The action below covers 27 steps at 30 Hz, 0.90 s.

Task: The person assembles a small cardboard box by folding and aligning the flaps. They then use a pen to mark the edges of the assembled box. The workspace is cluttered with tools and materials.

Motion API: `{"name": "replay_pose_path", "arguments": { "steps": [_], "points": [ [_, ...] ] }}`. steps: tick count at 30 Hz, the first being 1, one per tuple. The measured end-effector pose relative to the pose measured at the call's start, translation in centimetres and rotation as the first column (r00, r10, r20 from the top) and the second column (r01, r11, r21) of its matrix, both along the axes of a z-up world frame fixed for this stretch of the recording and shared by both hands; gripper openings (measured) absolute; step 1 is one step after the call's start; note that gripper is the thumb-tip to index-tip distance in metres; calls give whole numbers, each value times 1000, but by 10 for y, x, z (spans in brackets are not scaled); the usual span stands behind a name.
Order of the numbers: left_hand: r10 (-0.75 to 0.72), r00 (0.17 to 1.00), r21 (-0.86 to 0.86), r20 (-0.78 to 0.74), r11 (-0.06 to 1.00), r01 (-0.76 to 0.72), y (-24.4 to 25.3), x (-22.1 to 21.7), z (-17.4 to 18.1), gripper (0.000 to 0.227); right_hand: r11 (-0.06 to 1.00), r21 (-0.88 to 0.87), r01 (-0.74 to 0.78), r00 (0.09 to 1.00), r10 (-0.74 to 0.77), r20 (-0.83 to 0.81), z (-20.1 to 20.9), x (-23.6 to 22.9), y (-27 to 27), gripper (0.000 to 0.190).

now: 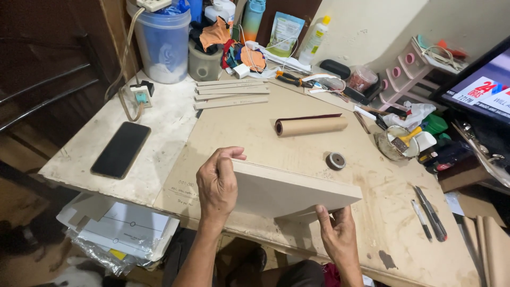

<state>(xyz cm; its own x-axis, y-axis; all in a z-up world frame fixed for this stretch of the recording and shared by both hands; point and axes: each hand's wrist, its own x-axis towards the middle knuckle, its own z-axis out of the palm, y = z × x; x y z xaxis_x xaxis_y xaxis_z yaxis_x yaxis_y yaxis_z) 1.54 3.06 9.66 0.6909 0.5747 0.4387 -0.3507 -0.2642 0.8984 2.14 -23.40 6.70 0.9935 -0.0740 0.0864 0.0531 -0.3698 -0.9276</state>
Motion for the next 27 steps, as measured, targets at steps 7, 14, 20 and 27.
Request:
{"name": "replay_pose_path", "arguments": {
  "steps": [7,14,20,27],
  "points": [
    [-27,999,26,42,999,26,3,-1,-5,39,999,35,-24,999,23,26,9,1,0,48],
    [-195,980,-109,-35,976,190,8,-12,2,33,935,-330,129,804,97,587,67,-8,3,36],
    [-213,974,-75,-78,975,207,11,-11,1,37,715,-670,-198,656,605,451,95,10,43,17],
    [-230,972,-70,-46,972,226,15,-18,9,39,644,-727,-237,683,643,347,131,14,91,12]
  ]
}}
